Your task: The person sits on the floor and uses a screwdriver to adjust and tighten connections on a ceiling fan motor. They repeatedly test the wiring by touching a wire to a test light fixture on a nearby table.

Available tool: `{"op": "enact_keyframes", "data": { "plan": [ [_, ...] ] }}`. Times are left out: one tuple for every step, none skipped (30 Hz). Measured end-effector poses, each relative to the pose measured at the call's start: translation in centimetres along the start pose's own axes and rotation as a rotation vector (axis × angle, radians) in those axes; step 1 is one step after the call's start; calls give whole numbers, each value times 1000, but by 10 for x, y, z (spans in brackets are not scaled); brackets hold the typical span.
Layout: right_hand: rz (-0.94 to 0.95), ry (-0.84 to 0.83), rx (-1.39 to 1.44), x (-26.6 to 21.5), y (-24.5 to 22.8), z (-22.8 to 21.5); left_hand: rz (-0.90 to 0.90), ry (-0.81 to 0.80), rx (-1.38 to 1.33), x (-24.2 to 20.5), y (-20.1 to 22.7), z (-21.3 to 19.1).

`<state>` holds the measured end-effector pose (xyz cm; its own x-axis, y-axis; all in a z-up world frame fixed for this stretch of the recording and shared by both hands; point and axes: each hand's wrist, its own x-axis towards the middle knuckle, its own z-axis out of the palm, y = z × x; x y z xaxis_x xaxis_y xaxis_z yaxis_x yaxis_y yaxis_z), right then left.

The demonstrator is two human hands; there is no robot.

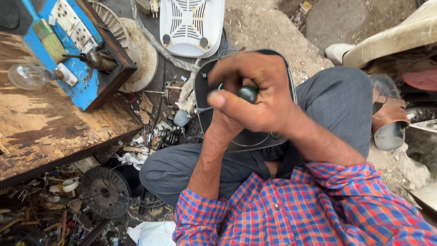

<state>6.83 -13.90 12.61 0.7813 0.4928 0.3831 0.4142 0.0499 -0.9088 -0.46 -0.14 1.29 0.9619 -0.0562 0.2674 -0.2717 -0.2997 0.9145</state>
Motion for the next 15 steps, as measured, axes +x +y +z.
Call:
{"op": "enact_keyframes", "data": {
  "plan": [
    [-45,60,-20,-2,0,1,-8,-44,61,2,2,-1],
    [-92,120,-38,-4,0,3,-80,6,-13,4,5,1],
    [-93,112,-11,-4,1,2,-152,57,-87,6,7,3],
    [-94,105,15,-4,2,4,-225,107,-161,8,10,4],
    [-44,32,83,-3,4,2,-109,100,-100,10,12,4],
    [4,-42,153,-3,5,0,7,91,-38,12,13,5],
    [-31,-9,103,-1,6,-1,124,77,24,15,15,4],
    [-67,25,52,1,6,-3,71,65,80,17,18,3],
    [-103,55,-1,3,6,-4,20,56,134,17,21,0],
    [-122,55,84,4,4,-7,-31,47,189,17,24,-2],
    [-141,53,174,4,3,-9,24,58,207,19,26,-5],
    [-110,80,208,5,2,-12,80,69,224,21,27,-8],
    [-76,103,241,5,2,-16,133,82,239,21,28,-9],
    [10,153,218,4,2,-22,63,55,148,20,29,-10],
    [88,196,185,4,5,-28,0,27,54,21,30,-9]
  ]
}}
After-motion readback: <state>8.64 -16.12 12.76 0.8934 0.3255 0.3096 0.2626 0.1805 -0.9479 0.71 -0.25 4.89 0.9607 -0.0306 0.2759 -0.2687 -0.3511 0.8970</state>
